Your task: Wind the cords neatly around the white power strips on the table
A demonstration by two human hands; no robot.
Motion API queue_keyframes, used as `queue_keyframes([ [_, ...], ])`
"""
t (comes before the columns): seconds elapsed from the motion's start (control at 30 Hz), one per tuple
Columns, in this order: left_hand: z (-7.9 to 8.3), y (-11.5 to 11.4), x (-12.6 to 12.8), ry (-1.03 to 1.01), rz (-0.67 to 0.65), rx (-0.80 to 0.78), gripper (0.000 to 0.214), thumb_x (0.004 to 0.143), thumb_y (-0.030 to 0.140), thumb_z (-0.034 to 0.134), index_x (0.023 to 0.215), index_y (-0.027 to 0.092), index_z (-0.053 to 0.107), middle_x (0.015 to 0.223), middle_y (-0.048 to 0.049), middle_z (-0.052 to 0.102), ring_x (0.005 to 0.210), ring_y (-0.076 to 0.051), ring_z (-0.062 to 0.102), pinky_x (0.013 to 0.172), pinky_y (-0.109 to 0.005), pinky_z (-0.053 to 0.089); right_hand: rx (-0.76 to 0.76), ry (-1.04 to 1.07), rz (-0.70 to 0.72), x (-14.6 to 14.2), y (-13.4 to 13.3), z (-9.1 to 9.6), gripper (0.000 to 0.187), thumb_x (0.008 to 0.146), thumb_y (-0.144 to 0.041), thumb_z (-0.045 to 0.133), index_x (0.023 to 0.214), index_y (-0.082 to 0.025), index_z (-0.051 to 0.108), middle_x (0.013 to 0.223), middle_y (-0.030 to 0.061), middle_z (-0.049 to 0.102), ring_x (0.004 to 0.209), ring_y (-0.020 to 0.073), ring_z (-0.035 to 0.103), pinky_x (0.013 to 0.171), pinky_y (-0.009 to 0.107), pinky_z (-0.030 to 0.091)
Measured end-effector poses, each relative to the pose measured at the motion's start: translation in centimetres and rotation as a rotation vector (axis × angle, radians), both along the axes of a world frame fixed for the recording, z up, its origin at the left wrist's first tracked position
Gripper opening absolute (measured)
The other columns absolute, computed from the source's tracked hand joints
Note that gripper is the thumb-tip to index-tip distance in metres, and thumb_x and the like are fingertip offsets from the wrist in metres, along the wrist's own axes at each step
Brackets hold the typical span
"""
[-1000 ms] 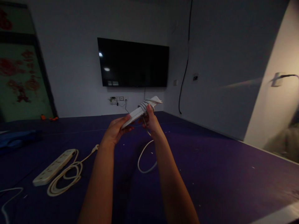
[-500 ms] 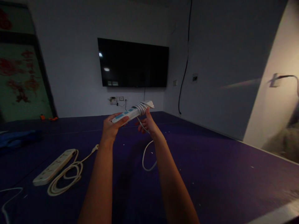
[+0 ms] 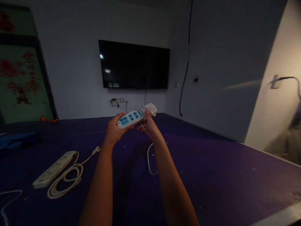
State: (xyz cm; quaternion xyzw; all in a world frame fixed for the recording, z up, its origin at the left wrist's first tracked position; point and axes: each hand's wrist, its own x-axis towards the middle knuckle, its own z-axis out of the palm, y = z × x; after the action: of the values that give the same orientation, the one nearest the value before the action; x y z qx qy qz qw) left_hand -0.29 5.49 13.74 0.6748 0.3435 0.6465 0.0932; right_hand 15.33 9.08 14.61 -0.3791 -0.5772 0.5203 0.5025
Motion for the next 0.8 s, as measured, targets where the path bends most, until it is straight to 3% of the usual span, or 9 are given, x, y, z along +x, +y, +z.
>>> queue_keyframes([
  [0.37,0.0,0.2,0.0,0.108,0.091,0.025,0.076,0.050,0.037,0.081,0.117,0.018,0.051,0.114,-0.0121,0.060,0.103,-0.025,0.058,0.090,-0.041,0.045,0.208,0.095,-0.102,-0.1,-0.8,0.2,0.068,0.076,-0.076,0.029,0.067,-0.016,0.058,0.045,0.0005,0.052,0.035,0.0064,0.038,0.035,0.019,0.024],
  [0.47,0.0,0.2,0.5,0.033,0.025,-0.043,0.079,0.053,0.038,0.079,0.122,0.018,0.047,0.120,-0.0131,0.056,0.106,-0.024,0.057,0.090,-0.039,0.045,0.263,0.099,-0.138,0.0,-0.9,0.3,0.065,0.075,-0.076,0.033,0.061,-0.017,0.054,0.044,0.0003,0.051,0.035,0.0064,0.038,0.035,0.020,0.026],
  [0.63,0.1,-0.1,1.4,-0.160,-0.143,-0.229,0.072,0.055,0.036,0.077,0.118,0.015,0.050,0.104,-0.0108,0.063,0.088,-0.020,0.062,0.075,-0.032,0.051,0.297,0.095,-0.139,0.5,-0.7,0.3,0.065,0.076,-0.076,0.032,0.057,-0.017,0.052,0.043,0.0009,0.050,0.035,0.0064,0.038,0.035,0.019,0.026],
  [0.8,0.3,-0.2,1.5,-0.093,-0.081,-0.175,0.054,0.051,0.034,0.080,0.097,0.014,0.060,0.086,-0.0054,0.066,0.076,-0.017,0.062,0.068,-0.028,0.050,0.273,0.066,-0.093,1.0,-0.3,0.2,0.069,0.077,-0.077,0.026,0.063,-0.016,0.057,0.046,0.0016,0.052,0.036,0.0071,0.041,0.037,0.019,0.029],
])
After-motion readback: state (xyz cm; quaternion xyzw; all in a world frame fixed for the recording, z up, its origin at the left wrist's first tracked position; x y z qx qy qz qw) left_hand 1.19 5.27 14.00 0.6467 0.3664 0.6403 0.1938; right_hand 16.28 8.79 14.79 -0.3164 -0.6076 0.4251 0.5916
